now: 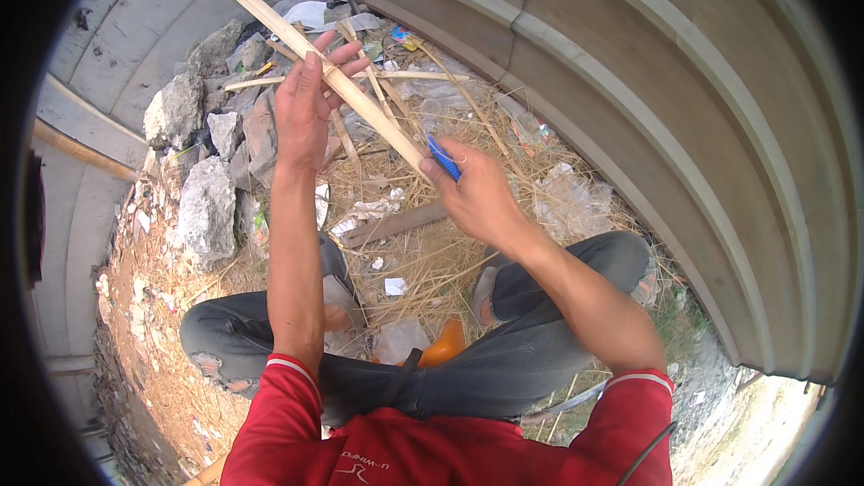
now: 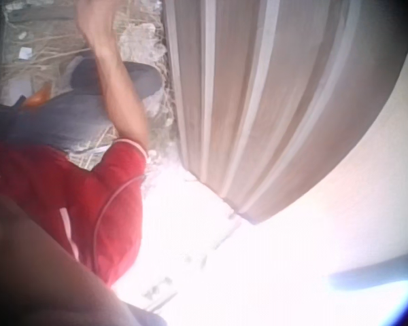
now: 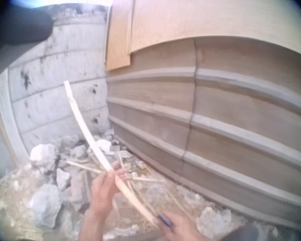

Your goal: The person sits on the ground and uses a blue utility knife to shave thin strips from a long bamboo stick. They hold the stick with one hand and scrape the blade along its length to remove the outer layer, creating a pile of shavings. Later, they switch to a large machete to split the bamboo stick lengthwise.

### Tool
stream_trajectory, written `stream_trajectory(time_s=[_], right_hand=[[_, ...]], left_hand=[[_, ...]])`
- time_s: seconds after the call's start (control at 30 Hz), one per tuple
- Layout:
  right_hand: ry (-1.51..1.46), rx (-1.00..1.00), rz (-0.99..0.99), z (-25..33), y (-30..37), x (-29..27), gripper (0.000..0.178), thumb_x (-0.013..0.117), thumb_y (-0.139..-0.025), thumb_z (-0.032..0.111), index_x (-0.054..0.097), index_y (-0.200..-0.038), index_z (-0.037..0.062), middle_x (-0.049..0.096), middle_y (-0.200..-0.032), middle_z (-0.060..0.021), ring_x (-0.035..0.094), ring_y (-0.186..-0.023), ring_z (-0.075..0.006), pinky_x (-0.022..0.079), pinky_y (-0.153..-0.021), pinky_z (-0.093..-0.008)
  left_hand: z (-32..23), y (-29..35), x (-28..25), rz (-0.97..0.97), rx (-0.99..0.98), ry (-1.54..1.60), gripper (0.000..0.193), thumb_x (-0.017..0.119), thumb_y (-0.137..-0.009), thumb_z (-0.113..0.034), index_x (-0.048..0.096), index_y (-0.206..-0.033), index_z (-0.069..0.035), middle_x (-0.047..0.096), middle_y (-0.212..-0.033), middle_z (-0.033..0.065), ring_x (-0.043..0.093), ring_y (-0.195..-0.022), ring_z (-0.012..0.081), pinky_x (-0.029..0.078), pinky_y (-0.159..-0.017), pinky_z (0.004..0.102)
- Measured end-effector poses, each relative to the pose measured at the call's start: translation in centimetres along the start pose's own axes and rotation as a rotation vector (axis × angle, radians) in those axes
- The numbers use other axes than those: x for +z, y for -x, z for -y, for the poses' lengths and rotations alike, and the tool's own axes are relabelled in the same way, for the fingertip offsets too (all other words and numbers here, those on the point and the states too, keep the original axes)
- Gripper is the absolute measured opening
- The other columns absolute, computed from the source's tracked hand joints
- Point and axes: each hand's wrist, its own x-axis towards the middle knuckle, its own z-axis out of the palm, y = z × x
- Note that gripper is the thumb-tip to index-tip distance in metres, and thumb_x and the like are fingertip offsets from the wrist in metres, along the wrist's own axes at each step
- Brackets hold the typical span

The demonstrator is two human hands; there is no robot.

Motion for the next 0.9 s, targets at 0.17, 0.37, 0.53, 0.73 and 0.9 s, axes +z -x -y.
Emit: stream_trajectory(time_s=[0.17, 0.37, 0.53, 0.73, 0.9], right_hand=[[0.122, -0.025, 0.048, 1.2, -0.2, -1.8, 0.024, 0.067, -0.099, 0.024, 0.066, -0.106, 0.0013, 0.063, -0.077, -0.007, 0.053, -0.071, -0.0124, 0.046, -0.067, -0.0316], [-0.059, 0.086, -0.607, 0.5, 2.8, -14.9, 0.028, 0.064, -0.1, 0.027, 0.067, -0.11, 0.0004, 0.07, -0.086, -0.0071, 0.044, -0.056, -0.0029, 0.039, -0.053, -0.0235], [-0.135, 0.416, -1.043, -17.0, 14.8, -17.8, 0.022, 0.062, -0.1, 0.022, 0.064, -0.108, 0.0014, 0.069, -0.086, -0.0074, 0.045, -0.055, -0.0028, 0.036, -0.05, -0.023], [-0.484, 1.03, -1.098, -32.8, 39.8, -2.4, 0.046, 0.061, -0.099, 0.033, 0.062, -0.126, -0.004, 0.067, -0.119, -0.0167, 0.065, -0.11, -0.0244, 0.051, -0.092, -0.0371], [-0.329, 1.476, -1.135, -31.5, 49.3, 5.5, 0.049, 0.061, -0.098, 0.036, 0.062, -0.127, -0.0031, 0.065, -0.124, -0.0179, 0.065, -0.112, -0.0265, 0.052, -0.091, -0.0382]], left_hand=[[-3.9, 1.6, 1.0, 0.014, 0.034, -0.174, 0.042, 0.06, -0.102, -0.012, 0.048, -0.138, 0.007, 0.07, -0.116, 0.0225, 0.075, -0.093, 0.0266, 0.063, -0.076, 0.0328], [-2.3, 3.5, -4.0, -0.068, 0.016, -0.22, 0.032, 0.058, -0.103, -0.011, 0.053, -0.129, 0.006, 0.069, -0.115, 0.0236, 0.074, -0.097, 0.029, 0.063, -0.081, 0.0343], [2.9, 4.7, -6.6, -0.078, -0.031, -0.248, 0.029, 0.059, -0.103, -0.01, 0.055, -0.125, 0.007, 0.07, -0.113, 0.0234, 0.074, -0.098, 0.0287, 0.06, -0.083, 0.0333], [9.7, 7.6, -6.7, -0.134, -0.14, -0.325, 0.022, 0.06, -0.102, -0.01, 0.057, -0.117, 0.006, 0.072, -0.11, 0.0212, 0.074, -0.096, 0.0257, 0.059, -0.084, 0.0317], [14.1, 8.4, -6.0, -0.209, -0.096, -0.389, 0.019, 0.059, -0.102, -0.01, 0.059, -0.115, 0.004, 0.073, -0.107, 0.0187, 0.073, -0.098, 0.0237, 0.058, -0.083, 0.0307]])
